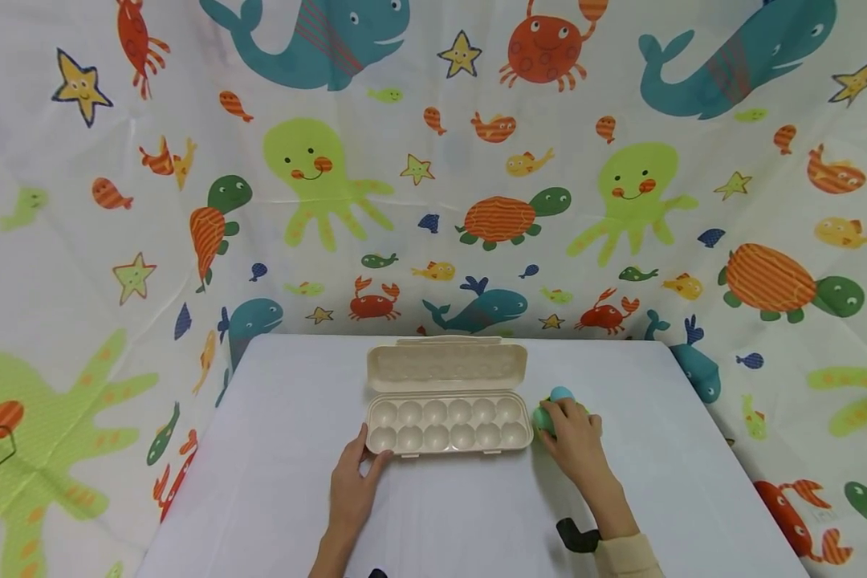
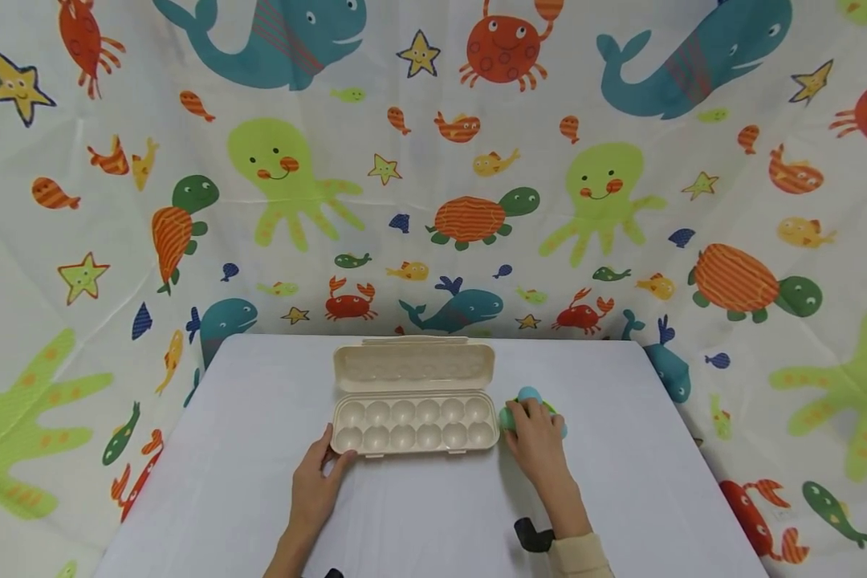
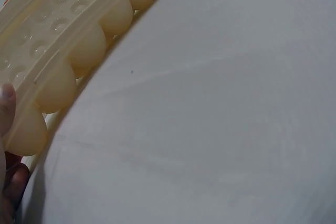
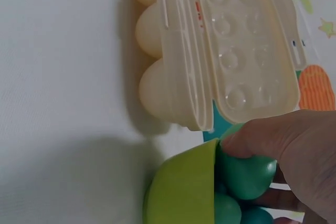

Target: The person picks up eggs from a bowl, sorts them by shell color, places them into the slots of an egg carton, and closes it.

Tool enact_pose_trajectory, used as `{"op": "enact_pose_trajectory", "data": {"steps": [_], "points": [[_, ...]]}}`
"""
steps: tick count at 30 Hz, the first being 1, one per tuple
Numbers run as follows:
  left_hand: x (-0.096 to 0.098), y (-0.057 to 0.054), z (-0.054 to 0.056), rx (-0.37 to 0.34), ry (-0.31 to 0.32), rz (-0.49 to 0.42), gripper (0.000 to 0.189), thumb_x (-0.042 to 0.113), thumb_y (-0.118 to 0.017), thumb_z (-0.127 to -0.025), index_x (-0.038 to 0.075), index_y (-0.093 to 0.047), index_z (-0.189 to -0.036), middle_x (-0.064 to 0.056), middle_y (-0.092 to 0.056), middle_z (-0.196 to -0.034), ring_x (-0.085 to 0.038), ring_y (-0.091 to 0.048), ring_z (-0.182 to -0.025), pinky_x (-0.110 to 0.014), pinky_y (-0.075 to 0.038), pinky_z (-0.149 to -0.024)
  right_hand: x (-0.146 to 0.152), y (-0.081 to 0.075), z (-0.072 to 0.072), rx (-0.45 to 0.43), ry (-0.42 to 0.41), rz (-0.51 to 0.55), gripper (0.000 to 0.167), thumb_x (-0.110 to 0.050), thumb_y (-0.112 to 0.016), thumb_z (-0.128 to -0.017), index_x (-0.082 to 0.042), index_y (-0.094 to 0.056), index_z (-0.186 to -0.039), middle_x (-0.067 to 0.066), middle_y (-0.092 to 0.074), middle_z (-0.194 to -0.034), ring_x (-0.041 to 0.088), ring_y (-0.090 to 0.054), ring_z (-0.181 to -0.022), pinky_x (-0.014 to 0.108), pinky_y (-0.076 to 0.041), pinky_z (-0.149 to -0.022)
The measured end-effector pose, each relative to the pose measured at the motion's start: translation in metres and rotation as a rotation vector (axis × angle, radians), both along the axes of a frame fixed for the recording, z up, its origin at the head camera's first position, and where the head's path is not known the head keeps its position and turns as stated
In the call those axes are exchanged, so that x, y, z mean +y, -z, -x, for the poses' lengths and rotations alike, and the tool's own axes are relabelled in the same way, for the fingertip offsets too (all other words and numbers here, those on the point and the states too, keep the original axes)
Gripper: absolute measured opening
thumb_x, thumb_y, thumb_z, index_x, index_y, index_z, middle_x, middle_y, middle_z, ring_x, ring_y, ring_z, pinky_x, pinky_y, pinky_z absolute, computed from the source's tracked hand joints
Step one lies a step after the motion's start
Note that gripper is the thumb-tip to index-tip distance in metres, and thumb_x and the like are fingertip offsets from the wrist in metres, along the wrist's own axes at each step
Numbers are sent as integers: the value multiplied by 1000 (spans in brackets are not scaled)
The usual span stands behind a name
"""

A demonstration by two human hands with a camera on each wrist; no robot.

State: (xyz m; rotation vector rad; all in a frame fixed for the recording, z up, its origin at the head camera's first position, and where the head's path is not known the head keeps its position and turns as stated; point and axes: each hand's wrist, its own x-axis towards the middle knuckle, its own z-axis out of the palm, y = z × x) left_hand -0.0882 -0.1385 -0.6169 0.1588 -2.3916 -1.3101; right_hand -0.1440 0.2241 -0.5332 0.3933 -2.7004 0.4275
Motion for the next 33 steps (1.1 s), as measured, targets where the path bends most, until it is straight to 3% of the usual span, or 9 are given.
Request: {"op": "enact_pose_trajectory", "data": {"steps": [5,10,16,22,27,33], "points": [[-1,-1,0,-6,3,7,71,30,-77,-88,0,-49,-145,-14,-67,-126,-24,-68,-107,-42,-56,-95,-4,-3,3,1,-16,27,46,-11,-85,-79,-6,-66,-121,17,-62,-111,37,-59,-101,51,-42,-77],[-2,-4,2,-36,2,-57,71,32,-77,-88,2,-48,-146,-15,-66,-128,-25,-68,-109,-46,-55,-96,-15,-13,8,-8,-48,115,49,-10,-80,-81,-4,-63,-126,20,-61,-112,38,-60,-101,58,-49,-86],[-1,-1,3,-63,-5,-108,69,35,-77,-88,6,-50,-144,-12,-66,-131,-23,-68,-111,-42,-56,-95,-38,-21,15,-164,-37,243,52,-15,-73,-87,-1,-58,-135,20,-55,-119,34,-57,-108,53,-56,-91],[0,1,0,-42,-11,-108,66,33,-77,-88,5,-53,-143,-12,-67,-128,-21,-68,-109,-32,-56,-93,-65,-20,20,-265,-37,332,51,-22,-68,-88,-4,-57,-135,16,-53,-125,28,-59,-103,47,-58,-94],[-1,2,-2,21,-5,-125,64,26,-80,-86,3,-55,-141,-12,-69,-123,-22,-70,-105,-9,-51,-89,-91,-15,26,-274,-124,408,46,-17,-71,-86,-5,-58,-129,13,-54,-122,23,-60,-102,40,-59,-90],[-1,4,-1,85,-12,-128,61,21,-81,-84,1,-59,-137,-12,-72,-116,-25,-72,-97,-11,-53,-85,-128,-9,31,-256,-259,492,44,-9,-71,-84,-1,-56,-125,14,-54,-118,24,-60,-103,42,-60,-89]]}}
